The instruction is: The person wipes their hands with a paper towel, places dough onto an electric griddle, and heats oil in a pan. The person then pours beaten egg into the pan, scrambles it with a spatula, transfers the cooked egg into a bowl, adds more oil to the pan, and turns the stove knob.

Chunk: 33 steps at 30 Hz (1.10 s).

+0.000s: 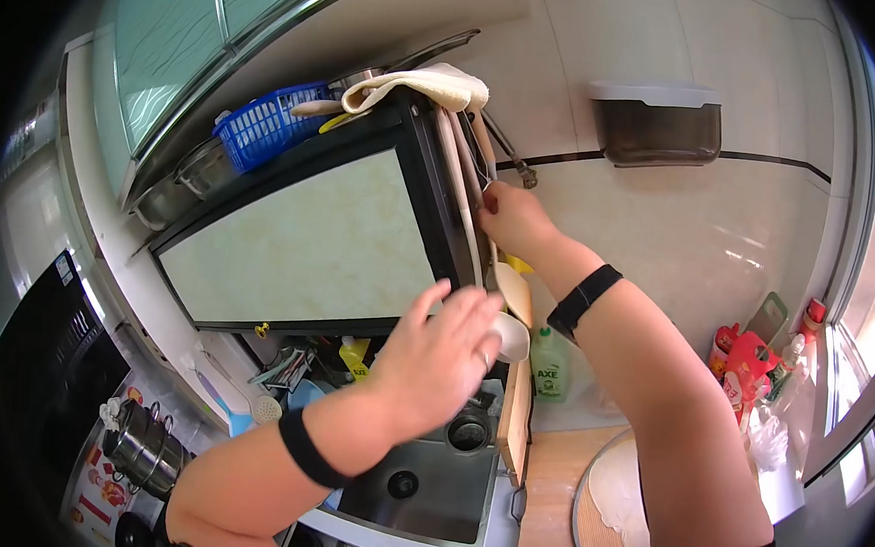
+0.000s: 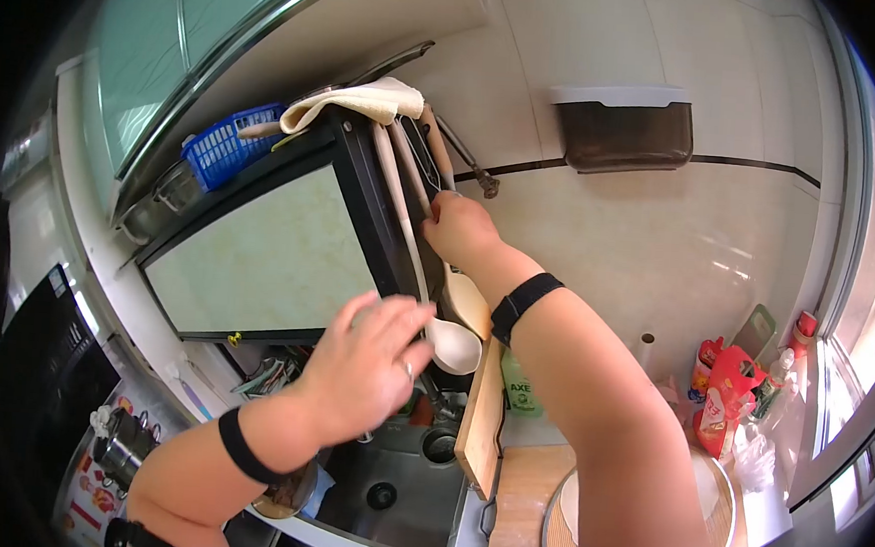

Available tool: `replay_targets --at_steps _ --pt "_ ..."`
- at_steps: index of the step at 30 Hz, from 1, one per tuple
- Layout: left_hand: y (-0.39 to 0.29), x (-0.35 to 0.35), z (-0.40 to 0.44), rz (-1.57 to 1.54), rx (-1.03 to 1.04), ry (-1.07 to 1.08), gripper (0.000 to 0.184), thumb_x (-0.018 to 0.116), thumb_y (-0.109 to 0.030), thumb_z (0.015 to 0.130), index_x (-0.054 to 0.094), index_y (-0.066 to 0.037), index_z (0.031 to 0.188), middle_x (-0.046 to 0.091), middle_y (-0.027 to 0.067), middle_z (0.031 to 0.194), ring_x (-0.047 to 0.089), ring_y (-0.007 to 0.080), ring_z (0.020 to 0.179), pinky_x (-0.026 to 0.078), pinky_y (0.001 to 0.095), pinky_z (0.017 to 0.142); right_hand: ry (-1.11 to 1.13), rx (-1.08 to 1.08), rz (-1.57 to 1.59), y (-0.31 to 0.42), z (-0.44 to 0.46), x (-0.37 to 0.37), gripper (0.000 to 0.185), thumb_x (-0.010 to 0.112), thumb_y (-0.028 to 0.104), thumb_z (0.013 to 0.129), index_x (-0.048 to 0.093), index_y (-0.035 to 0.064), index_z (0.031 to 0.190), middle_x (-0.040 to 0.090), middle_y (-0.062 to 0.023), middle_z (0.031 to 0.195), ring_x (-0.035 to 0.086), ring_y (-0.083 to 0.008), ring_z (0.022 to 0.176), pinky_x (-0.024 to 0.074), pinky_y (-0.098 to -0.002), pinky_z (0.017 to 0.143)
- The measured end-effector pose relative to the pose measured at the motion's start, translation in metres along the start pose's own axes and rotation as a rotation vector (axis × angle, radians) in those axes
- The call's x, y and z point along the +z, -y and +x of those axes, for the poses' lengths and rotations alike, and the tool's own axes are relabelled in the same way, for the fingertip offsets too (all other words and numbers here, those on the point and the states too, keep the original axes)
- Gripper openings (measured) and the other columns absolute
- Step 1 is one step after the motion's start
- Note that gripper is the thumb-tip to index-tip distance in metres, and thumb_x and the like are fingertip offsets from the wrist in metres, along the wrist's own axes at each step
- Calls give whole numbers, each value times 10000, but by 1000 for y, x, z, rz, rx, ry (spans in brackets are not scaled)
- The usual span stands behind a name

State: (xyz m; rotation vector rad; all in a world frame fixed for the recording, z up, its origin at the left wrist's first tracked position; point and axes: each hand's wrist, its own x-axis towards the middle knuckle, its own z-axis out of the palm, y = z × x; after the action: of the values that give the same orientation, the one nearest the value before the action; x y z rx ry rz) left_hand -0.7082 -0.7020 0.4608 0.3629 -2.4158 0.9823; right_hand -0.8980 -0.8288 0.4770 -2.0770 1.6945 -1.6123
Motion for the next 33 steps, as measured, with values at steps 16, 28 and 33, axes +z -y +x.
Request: replay_targets --at_steps 16,28,33 --pt "-63 -49 -90 -356 -56 239 344 709 -179 646 630 -161 980 527 41 1183 498 226 1072 354 441 937 -285 -88 -267 3 1 -71 200 506 185 843 583 59 977 627 -197 845 589 -380 819 472 -440 719" --pt "-93 -38 -180 -580 -315 460 218 681 -183 702 667 -131 913 549 53 1122 498 241 1066 372 451 935 -175 411 762 -47 -156 -99 221 405 170 933 510 0 1028 587 -72 774 439 -91 562 353 -215 506" --pt "-106 -18 -220 -741 -477 395 200 665 -153 720 668 -98 912 553 53 1084 507 256 1017 390 410 892 -218 592 1148 -37 -228 -75 181 417 165 939 493 29 1032 557 -62 809 419 -74 572 329 -199 496"
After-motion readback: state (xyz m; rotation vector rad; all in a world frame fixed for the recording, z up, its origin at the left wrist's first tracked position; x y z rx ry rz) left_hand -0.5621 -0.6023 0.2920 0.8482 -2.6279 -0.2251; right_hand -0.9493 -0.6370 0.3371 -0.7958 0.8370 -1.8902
